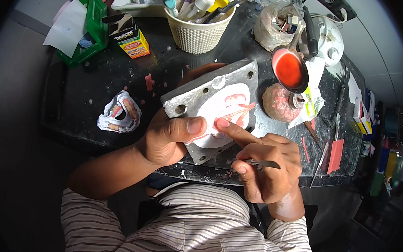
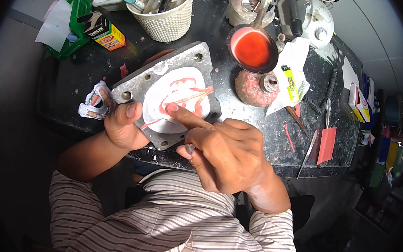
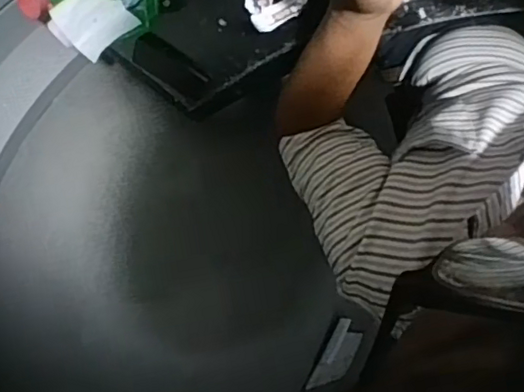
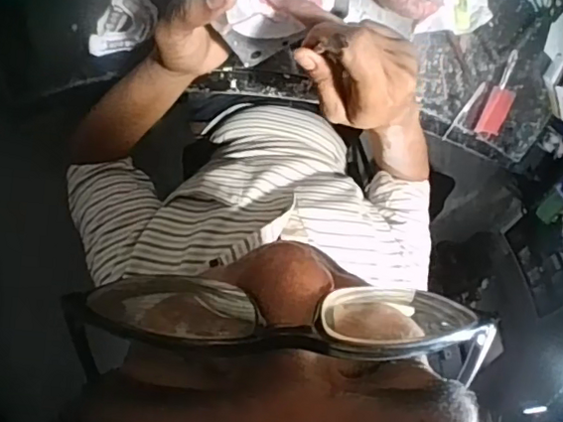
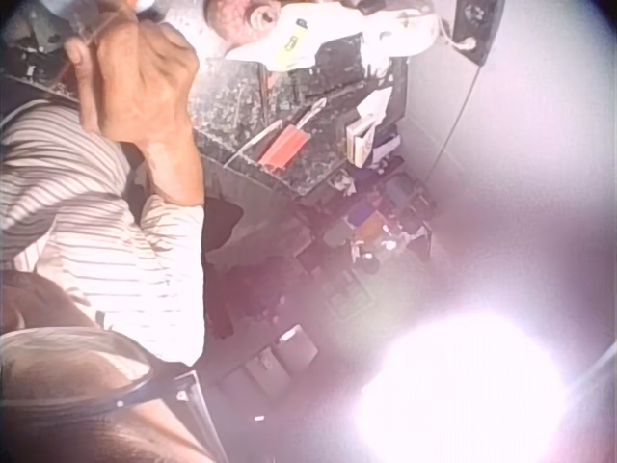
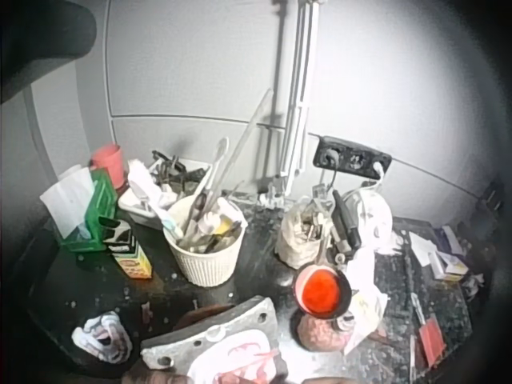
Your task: The person places a strip of pink wax around the periphery of a dental model mounted in a metal flask, then uses a metal tool to smooth the wax and spread additional molten red wax from a small container onto the base of the denture.
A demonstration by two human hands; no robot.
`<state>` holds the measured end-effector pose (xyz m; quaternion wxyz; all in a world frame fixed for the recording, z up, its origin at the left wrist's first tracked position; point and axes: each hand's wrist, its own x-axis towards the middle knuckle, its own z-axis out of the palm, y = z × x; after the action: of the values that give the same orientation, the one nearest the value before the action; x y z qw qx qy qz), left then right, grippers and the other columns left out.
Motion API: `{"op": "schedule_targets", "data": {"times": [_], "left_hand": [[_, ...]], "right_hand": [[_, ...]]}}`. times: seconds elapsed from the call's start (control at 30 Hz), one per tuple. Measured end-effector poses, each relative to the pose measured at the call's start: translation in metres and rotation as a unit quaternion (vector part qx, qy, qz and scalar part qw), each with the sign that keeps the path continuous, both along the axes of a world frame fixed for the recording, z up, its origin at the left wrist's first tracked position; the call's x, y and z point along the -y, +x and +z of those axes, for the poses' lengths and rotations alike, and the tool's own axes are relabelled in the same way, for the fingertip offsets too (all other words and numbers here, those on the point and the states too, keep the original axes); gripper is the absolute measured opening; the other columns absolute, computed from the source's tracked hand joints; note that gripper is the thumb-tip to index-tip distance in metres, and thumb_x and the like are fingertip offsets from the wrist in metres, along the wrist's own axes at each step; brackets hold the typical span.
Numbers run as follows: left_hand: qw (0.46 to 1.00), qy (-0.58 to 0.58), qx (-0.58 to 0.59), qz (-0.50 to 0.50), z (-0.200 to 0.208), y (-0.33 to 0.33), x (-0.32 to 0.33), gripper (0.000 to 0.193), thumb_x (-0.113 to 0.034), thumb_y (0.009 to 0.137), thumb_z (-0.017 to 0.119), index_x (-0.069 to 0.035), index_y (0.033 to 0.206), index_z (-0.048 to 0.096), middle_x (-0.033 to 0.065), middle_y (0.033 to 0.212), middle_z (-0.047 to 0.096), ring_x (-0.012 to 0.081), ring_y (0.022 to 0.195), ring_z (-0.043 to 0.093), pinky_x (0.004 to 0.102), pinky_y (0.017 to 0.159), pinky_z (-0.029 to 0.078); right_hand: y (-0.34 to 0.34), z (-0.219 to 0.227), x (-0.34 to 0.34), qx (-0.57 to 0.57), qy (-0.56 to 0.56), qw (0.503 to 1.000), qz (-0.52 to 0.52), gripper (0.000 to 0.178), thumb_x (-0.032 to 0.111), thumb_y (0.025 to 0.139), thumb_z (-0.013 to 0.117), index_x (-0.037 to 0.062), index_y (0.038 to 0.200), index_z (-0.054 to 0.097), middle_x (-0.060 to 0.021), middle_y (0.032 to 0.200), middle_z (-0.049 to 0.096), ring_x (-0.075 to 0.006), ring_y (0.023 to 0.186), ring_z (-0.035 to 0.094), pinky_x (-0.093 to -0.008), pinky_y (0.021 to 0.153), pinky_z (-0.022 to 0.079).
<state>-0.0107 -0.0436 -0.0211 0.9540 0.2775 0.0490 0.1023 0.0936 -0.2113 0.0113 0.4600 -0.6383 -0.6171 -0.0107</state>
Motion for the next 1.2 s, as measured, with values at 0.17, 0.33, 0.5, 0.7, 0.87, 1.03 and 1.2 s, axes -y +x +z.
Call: {"op": "schedule_targets", "data": {"times": [0.17, 0.33, 0.5, 0.7, 0.87, 1.03, 1.2], "left_hand": [[1.0, 0.013, -0.011, -0.01, 0.007, 0.0, -0.003, 0.088, -0.025, 0.075, 0.072, 0.0, 0.148, 0.031, 0.0205, 0.141, 0.047, 0.0325, 0.13, 0.048, 0.0447, 0.111, 0.037], [0.999, 0.036, -0.013, -0.004, 0.009, 0.001, -0.004, 0.088, -0.027, 0.075, 0.072, 0.0, 0.148, 0.031, 0.0209, 0.141, 0.047, 0.0326, 0.13, 0.048, 0.0447, 0.111, 0.037], [1.0, 0.03, -0.009, -0.006, -0.002, -0.001, -0.003, 0.087, -0.028, 0.076, 0.073, 0.001, 0.147, 0.031, 0.0207, 0.14, 0.047, 0.032, 0.129, 0.049, 0.0446, 0.111, 0.037], [0.999, -0.019, -0.017, -0.039, -0.008, -0.003, -0.002, 0.079, -0.03, 0.084, 0.069, 0.002, 0.146, 0.033, 0.0196, 0.136, 0.052, 0.0281, 0.124, 0.053, 0.0413, 0.106, 0.043], [0.996, -0.049, -0.023, -0.066, -0.009, -0.006, -0.003, 0.069, -0.033, 0.089, 0.065, 0.005, 0.141, 0.039, 0.0179, 0.129, 0.057, 0.0266, 0.117, 0.058, 0.041, 0.102, 0.046], [0.994, -0.055, -0.047, -0.078, -0.016, -0.007, -0.004, 0.068, -0.034, 0.09, 0.065, 0.005, 0.14, 0.04, 0.0173, 0.128, 0.058, 0.0261, 0.116, 0.059, 0.0412, 0.102, 0.047], [0.996, -0.061, -0.029, -0.063, -0.015, -0.006, -0.002, 0.067, -0.033, 0.09, 0.065, 0.004, 0.14, 0.04, 0.0169, 0.128, 0.058, 0.0252, 0.116, 0.059, 0.0404, 0.1, 0.048]], "right_hand": [[-0.001, -0.001, 0.0, 0.018, -0.017, 1.0, -0.007, 0.02, 0.003, 0.071, 0.073, 0.0031, 0.08, 0.056, -0.0232, 0.105, 0.071, -0.0125, 0.046, 0.056, -0.0239, 0.046, 0.039], [-0.002, -0.002, -0.001, 0.026, -0.026, 0.999, -0.01, 0.021, 0.004, 0.068, 0.072, 0.0026, 0.082, 0.057, -0.0228, 0.108, 0.071, -0.0124, 0.046, 0.055, -0.0237, 0.045, 0.039], [-0.005, -0.003, -0.002, 0.047, -0.02, 0.998, -0.026, 0.022, 0.002, 0.066, 0.072, 0.0008, 0.084, 0.058, -0.022, 0.107, 0.071, -0.013, 0.046, 0.056, -0.0235, 0.046, 0.041], [-0.007, -0.001, -0.003, 0.042, -0.012, 0.999, -0.021, 0.022, 0.002, 0.082, 0.072, -0.0032, 0.091, 0.052, -0.0167, 0.085, 0.071, -0.0151, 0.05, 0.057, -0.0245, 0.047, 0.042], [-0.006, -0.002, -0.003, 0.028, -0.007, 0.999, -0.018, 0.023, 0.001, 0.068, 0.072, -0.0009, 0.084, 0.057, -0.024, 0.11, 0.07, -0.0139, 0.049, 0.059, -0.0248, 0.048, 0.045], [-0.01, -0.004, -0.004, 0.039, -0.006, 0.999, -0.023, 0.023, 0.001, 0.07, 0.073, -0.0017, 0.085, 0.057, -0.0241, 0.11, 0.07, -0.0137, 0.049, 0.059, -0.0247, 0.048, 0.045], [-0.01, -0.002, -0.006, 0.026, -0.017, 0.999, -0.015, 0.021, -0.001, 0.081, 0.071, -0.0031, 0.086, 0.051, -0.02, 0.087, 0.071, -0.016, 0.052, 0.06, -0.0245, 0.047, 0.043]]}}
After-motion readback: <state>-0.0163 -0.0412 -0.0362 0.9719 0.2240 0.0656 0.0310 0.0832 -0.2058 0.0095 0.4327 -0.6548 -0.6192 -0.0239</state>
